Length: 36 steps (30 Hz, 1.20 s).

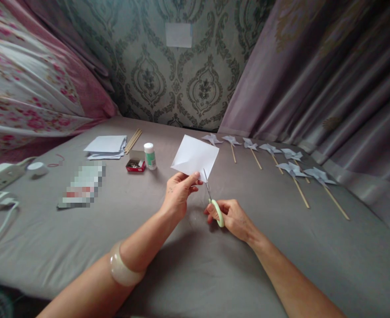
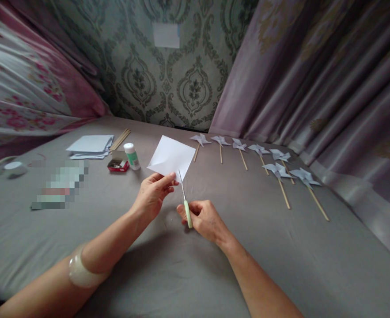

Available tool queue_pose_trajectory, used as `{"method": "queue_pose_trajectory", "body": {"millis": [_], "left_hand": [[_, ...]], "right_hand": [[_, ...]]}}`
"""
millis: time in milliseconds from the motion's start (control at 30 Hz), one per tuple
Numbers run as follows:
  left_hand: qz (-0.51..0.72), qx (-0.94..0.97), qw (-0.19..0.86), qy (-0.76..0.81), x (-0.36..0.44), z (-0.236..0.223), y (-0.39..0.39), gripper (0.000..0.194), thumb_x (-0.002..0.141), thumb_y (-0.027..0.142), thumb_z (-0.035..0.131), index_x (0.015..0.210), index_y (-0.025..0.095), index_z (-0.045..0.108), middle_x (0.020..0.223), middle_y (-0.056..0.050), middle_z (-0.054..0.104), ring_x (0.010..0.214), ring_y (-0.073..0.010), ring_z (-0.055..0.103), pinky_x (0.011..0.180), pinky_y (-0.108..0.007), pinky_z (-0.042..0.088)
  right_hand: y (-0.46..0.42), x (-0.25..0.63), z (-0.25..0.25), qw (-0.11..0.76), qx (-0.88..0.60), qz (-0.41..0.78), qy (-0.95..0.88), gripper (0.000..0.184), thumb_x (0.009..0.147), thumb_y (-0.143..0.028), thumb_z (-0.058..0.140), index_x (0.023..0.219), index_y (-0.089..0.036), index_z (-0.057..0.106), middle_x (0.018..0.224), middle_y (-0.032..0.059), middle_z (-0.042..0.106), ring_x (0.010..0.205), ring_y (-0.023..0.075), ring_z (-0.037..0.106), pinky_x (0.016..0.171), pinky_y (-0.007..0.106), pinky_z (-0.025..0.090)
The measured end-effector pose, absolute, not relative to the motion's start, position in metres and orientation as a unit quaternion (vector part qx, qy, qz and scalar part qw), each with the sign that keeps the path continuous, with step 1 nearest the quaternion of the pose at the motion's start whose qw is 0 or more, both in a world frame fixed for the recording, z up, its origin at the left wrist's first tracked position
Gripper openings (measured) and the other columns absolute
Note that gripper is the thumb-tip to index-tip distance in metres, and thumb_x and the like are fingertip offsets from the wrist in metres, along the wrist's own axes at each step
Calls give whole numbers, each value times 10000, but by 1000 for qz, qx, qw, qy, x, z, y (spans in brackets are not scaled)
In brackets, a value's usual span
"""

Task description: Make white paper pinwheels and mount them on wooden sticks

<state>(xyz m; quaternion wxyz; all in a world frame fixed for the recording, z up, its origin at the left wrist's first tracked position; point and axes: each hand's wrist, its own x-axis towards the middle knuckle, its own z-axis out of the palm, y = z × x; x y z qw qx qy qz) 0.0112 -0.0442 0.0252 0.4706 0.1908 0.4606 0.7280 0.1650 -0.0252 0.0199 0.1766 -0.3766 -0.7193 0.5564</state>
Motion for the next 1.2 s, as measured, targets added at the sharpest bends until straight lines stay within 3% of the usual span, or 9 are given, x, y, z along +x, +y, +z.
{"method": "queue_pose_trajectory", "body": {"millis": [1200], "left_hand": [[733,195,455,467,13,24,-45,265,578,291,798,664,133,603,667,-16,647,609,-104,609,545,-200,429]], "right_hand": [[-25,164,14,186,-396,558,-705,477,711,-605,635,637,-135,607,542,7,556,483,89,432,459,226,333]]}}
